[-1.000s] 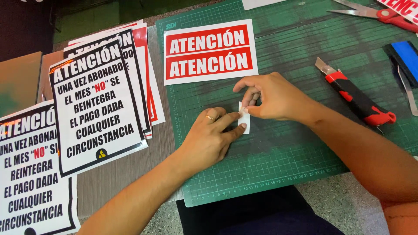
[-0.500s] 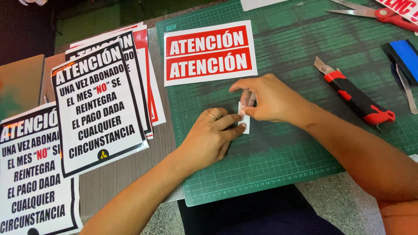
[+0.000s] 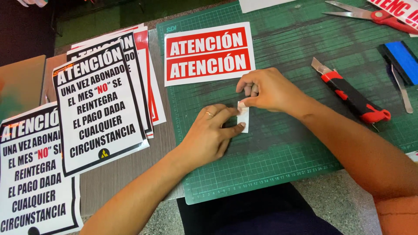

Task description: Applying small labels to the bottom of printed signs and smoothing them with a squeegee

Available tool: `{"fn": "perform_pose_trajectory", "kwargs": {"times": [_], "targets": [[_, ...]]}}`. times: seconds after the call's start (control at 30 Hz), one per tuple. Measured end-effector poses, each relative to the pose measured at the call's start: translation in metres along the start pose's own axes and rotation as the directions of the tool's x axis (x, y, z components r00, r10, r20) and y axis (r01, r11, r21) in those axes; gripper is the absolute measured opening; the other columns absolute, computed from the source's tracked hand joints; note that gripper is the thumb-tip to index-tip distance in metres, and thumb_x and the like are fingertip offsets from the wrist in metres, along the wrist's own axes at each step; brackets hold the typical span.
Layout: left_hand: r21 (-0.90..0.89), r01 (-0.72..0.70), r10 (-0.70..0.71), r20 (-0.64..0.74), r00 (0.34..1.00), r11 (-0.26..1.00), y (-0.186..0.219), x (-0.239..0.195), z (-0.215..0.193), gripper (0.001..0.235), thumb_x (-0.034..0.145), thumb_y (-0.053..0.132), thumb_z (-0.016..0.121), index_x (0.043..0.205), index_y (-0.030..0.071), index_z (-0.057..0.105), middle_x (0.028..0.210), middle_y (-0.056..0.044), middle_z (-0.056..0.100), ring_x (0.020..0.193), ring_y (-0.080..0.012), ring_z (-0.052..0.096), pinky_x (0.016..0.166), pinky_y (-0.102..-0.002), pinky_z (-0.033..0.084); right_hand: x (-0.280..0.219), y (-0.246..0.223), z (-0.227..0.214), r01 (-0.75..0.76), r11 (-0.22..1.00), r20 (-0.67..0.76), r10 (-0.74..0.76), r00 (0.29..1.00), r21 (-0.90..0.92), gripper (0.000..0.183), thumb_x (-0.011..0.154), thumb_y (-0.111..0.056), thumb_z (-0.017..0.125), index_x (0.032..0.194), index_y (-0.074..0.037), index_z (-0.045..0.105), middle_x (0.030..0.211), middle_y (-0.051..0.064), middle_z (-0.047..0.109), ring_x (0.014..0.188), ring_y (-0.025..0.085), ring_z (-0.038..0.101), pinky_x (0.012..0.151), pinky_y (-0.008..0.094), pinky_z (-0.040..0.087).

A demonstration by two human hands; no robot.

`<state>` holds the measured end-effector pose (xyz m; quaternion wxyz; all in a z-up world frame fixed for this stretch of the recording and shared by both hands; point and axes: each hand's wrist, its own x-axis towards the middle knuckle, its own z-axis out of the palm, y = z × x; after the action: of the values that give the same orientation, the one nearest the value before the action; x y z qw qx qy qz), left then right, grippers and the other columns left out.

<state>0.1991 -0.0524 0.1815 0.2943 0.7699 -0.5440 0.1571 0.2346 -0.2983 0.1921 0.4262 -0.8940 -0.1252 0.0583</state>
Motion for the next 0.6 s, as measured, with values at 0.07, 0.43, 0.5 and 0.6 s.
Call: {"fn": "perform_pose_trajectory", "kwargs": {"times": [0.07,0.43,0.5,0.6], "targets": [[-0.019,-0.003,0.003,-0.001,1.0,1.0,0.0,0.001,-0.002,0.025,0.092,0.003,0.056,0.102,0.012,0.077,0.122,-0.012,0.066,0.117,-0.0365,0.056,0.099,-0.048,0.046,-0.002,-0.005,-0.001,-0.007,1.0,-0.002,0.007,1.0,-0.019,0.032,0.068,-0.005,0.087,0.098,-0.006,0.076,0.078,0.009,0.065,0.061,0.017,0.069,0.046,0.03,0.055],[0.016,-0.095,0.094,0.058,0.994,0.995,0.002,0.001,0.004,0.022,0.098,0.002,0.051,0.103,0.005,0.071,0.116,-0.014,0.073,0.117,-0.0314,0.067,0.112,-0.052,0.042,-0.026,-0.022,-0.035,0.032,0.992,-0.113,-0.046,0.993,-0.122,0.031,0.073,-0.002,0.085,0.102,-0.004,0.077,0.078,0.014,0.069,0.067,0.025,0.074,0.056,0.037,0.058],[0.052,-0.105,0.093,0.197,0.976,0.993,0.0,-0.002,0.003,0.032,0.088,0.0,0.056,0.118,0.002,0.067,0.137,-0.017,0.066,0.121,-0.0331,0.067,0.114,-0.056,0.042,-0.053,-0.062,-0.079,-0.434,0.873,-0.426,0.313,0.849,-0.223,0.027,0.092,-0.028,0.076,0.118,-0.023,0.076,0.104,0.002,0.076,0.093,0.02,0.068,0.08,0.041,0.05],[0.119,-0.134,0.104,0.234,0.967,0.984,0.003,-0.004,0.006,0.043,0.085,0.0,0.059,0.127,0.002,0.063,0.139,-0.019,0.063,0.121,-0.0336,0.067,0.115,-0.055,0.041,-0.107,0.077,-0.158,-0.392,0.753,-0.533,0.066,0.843,-0.528,0.051,0.102,-0.028,0.079,0.145,-0.002,0.071,0.13,0.023,0.072,0.113,0.041,0.066,0.087,0.054,0.047]]}}
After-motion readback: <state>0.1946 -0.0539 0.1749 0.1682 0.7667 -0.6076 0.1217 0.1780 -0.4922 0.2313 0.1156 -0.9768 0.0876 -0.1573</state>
